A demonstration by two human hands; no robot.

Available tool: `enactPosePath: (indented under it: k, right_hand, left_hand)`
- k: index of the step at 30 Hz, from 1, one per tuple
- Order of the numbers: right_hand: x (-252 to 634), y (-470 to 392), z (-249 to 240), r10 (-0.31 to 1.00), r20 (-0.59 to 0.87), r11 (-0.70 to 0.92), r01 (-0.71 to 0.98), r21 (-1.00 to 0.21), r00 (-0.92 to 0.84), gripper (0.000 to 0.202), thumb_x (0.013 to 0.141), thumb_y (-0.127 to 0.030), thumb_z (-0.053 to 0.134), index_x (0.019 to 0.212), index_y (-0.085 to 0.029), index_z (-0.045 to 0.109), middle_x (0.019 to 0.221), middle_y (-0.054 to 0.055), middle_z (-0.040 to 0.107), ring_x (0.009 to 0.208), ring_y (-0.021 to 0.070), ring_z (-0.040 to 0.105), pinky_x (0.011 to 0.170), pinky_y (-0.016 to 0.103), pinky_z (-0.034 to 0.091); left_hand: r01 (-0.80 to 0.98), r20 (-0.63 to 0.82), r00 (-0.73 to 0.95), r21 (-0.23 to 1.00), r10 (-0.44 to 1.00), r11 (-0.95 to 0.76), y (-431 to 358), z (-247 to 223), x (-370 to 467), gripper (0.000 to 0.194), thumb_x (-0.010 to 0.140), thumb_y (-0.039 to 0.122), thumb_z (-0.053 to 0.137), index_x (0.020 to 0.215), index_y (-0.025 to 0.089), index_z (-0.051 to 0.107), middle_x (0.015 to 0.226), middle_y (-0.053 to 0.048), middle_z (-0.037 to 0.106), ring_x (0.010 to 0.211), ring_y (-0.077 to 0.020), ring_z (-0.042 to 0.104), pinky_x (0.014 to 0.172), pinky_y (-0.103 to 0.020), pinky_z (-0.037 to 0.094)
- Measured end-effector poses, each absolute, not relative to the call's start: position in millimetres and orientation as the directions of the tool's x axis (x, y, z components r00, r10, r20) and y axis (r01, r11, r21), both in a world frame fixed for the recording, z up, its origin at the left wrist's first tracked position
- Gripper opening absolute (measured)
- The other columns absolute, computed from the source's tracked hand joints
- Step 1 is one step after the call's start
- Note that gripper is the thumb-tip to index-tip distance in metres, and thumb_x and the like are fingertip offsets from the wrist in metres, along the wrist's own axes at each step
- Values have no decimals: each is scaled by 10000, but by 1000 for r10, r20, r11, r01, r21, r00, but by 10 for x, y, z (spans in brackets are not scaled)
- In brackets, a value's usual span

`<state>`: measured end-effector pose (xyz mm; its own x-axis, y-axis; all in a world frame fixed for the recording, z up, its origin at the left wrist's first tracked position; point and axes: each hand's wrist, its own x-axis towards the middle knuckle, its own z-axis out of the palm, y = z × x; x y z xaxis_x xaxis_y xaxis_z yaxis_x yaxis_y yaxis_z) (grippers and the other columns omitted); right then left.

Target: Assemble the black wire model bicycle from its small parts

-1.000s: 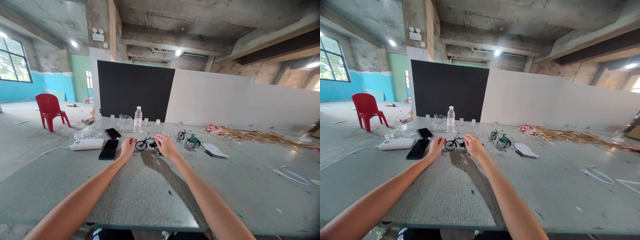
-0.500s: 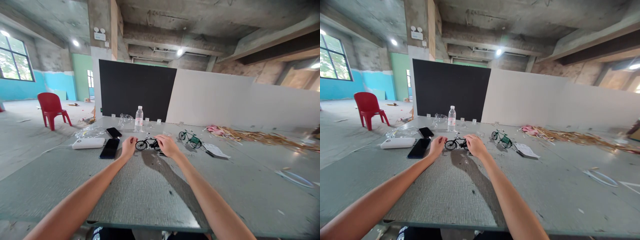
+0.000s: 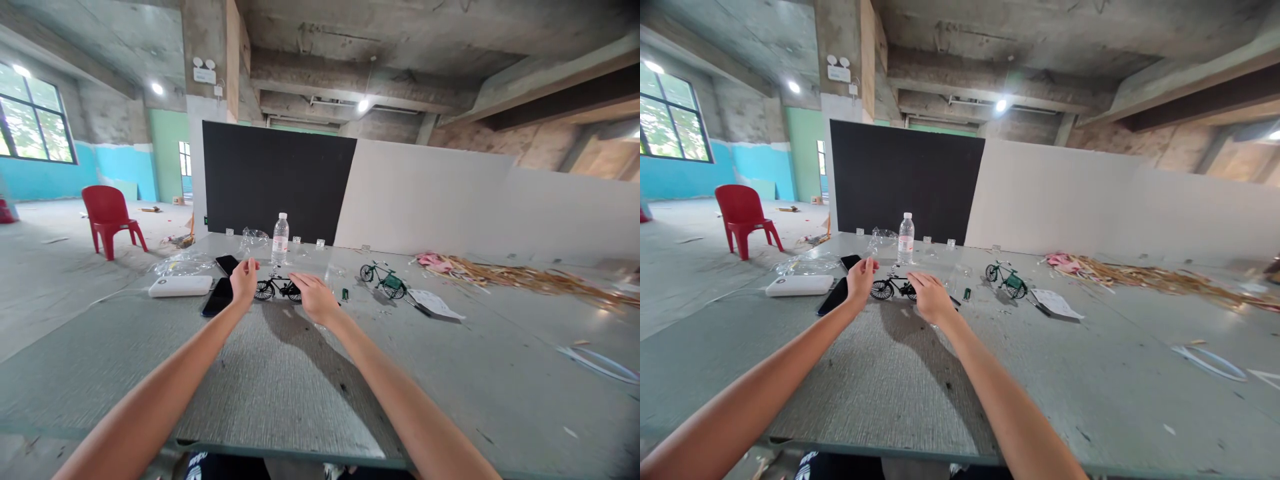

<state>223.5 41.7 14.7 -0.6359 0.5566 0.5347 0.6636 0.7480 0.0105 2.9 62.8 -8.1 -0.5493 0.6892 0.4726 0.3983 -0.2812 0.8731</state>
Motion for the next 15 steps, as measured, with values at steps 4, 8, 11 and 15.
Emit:
enactPosePath:
  k: [4,8,11,15]
  right_hand:
    - [2286,430,236,596,515,731,682,-29,-617,597,841,-4,352,1362,-211,556,1364,54,587,1257,219,527,1076,417,404]
    - [2573,483,362,668,513,675,729,-113,-539,505,841,-28,383,1212,-201,677,1239,56,673,1155,225,608,995,384,475]
    - [2838,540,439,710,526,619,771,-150,-468,437,850,-58,415,1104,-220,732,1137,48,721,1044,221,665,916,351,507]
    - [3098,597,521,754,511,546,826,-141,-412,393,845,-97,439,1046,-206,758,1033,48,755,888,206,706,845,311,507]
  left_hand:
    - [384,467,-529,876,709,-290,615,-112,52,395,914,456,403,796,187,667,810,-52,706,737,-187,634,683,-267,443]
    - [381,479,-485,869,732,-316,596,-153,110,389,908,455,419,790,178,666,797,-53,700,731,-184,629,677,-268,433]
    - [363,475,-450,871,756,-332,598,-175,141,395,906,465,426,803,170,667,802,-55,700,729,-184,628,681,-272,441]
    - [338,461,-432,880,775,-335,595,-176,157,393,903,464,438,808,157,664,800,-61,696,725,-184,629,688,-280,450]
